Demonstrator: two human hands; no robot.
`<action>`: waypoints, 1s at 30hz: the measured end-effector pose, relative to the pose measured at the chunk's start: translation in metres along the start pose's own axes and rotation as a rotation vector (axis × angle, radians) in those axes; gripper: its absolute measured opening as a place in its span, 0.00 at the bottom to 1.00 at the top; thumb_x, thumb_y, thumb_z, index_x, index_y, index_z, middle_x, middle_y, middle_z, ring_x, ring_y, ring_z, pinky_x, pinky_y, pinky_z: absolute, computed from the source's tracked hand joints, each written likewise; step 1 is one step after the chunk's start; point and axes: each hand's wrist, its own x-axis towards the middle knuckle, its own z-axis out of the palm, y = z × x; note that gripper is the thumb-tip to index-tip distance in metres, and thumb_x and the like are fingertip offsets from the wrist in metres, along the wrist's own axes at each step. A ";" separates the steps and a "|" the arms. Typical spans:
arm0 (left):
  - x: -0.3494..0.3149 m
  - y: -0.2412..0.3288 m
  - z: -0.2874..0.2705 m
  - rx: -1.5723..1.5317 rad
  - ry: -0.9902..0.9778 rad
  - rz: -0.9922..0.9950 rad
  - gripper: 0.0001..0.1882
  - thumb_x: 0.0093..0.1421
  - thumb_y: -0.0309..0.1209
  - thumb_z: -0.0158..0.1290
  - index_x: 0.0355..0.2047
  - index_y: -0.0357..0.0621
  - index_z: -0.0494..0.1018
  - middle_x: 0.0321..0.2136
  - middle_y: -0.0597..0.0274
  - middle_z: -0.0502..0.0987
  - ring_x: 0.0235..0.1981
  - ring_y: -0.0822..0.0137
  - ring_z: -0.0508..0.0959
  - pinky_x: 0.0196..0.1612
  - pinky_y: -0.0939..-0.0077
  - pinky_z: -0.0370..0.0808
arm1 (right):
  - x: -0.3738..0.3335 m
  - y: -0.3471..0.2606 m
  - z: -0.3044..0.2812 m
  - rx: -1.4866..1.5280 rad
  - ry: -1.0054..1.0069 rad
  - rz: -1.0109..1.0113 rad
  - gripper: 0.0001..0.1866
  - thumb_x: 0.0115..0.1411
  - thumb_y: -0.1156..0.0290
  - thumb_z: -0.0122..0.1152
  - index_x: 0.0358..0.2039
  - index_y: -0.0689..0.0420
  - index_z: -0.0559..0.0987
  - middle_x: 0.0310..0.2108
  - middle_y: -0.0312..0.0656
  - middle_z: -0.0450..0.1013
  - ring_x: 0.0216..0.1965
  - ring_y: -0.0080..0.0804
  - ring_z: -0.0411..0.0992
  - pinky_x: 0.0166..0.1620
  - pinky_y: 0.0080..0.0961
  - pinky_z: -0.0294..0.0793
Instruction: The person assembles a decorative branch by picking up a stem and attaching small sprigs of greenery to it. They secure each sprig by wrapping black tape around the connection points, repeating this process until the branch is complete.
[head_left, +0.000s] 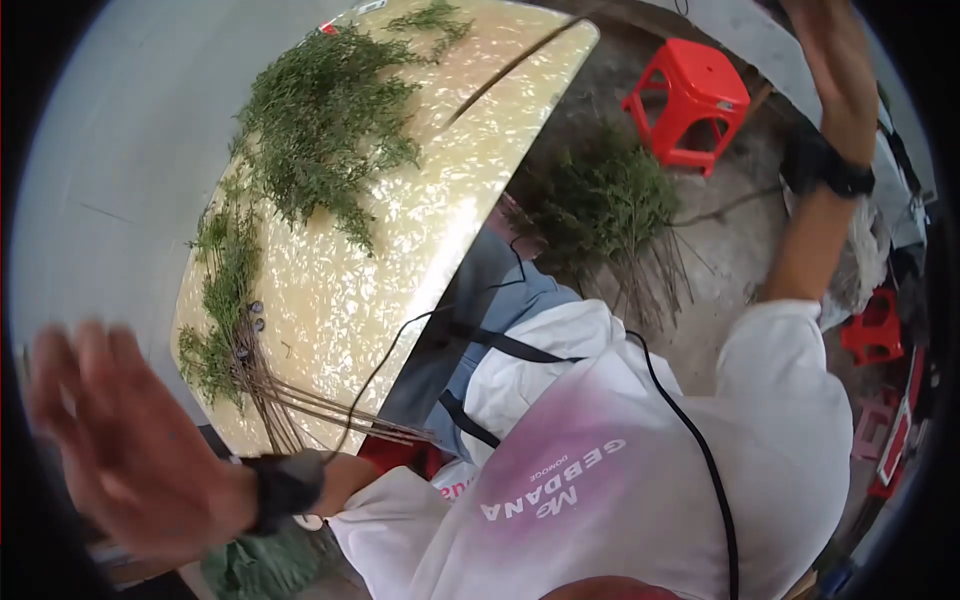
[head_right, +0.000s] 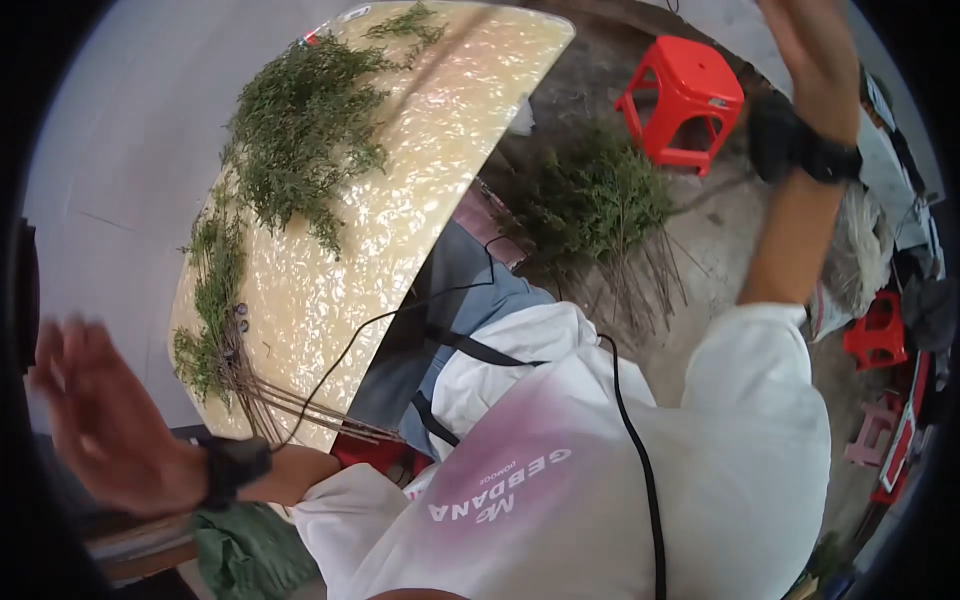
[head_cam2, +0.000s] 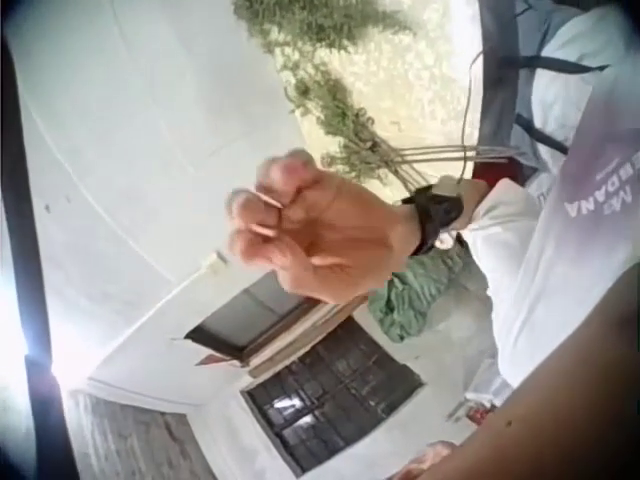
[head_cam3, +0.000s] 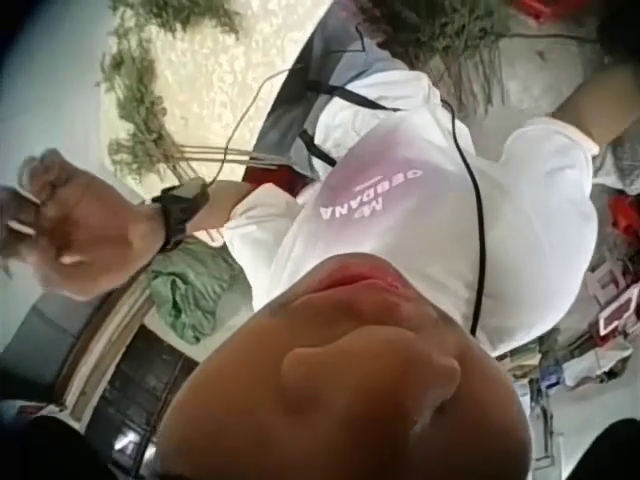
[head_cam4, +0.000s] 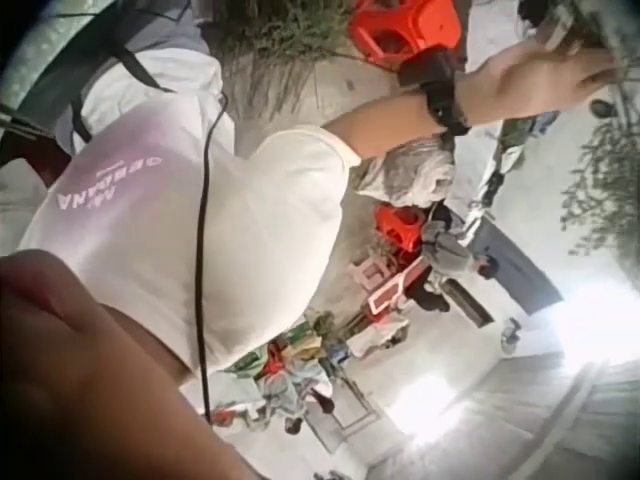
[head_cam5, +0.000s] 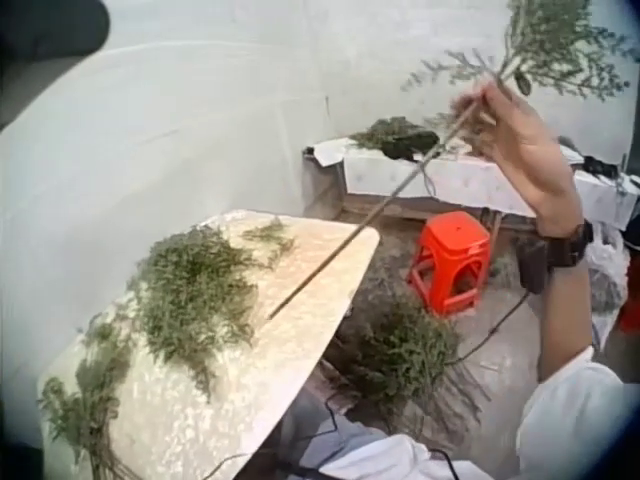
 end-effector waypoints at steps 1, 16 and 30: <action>-0.008 0.006 -0.004 -0.054 -0.288 0.005 0.28 0.60 0.24 0.40 0.60 0.23 0.54 0.64 0.36 0.51 0.65 0.43 0.54 0.67 0.50 0.52 | -0.005 0.019 -0.017 -0.087 0.027 -0.001 0.13 0.67 0.69 0.53 0.45 0.64 0.67 0.38 0.43 0.70 0.33 0.31 0.67 0.38 0.29 0.72; -0.126 -0.031 0.013 0.655 1.418 0.184 0.16 0.62 0.28 0.45 0.47 0.30 0.70 0.50 0.47 0.72 0.49 0.57 0.74 0.56 0.63 0.67 | -0.304 0.234 -0.054 -1.104 -0.238 0.835 0.21 0.61 0.59 0.61 0.46 0.63 0.79 0.43 0.55 0.77 0.46 0.48 0.75 0.49 0.35 0.72; -0.271 -0.122 -0.001 1.748 1.354 -0.976 0.13 0.56 0.32 0.58 0.40 0.39 0.75 0.31 0.50 0.75 0.39 0.48 0.75 0.42 0.63 0.70 | -0.433 0.412 0.029 -0.395 -0.418 1.260 0.19 0.59 0.72 0.62 0.50 0.65 0.75 0.46 0.46 0.75 0.42 0.30 0.73 0.42 0.25 0.74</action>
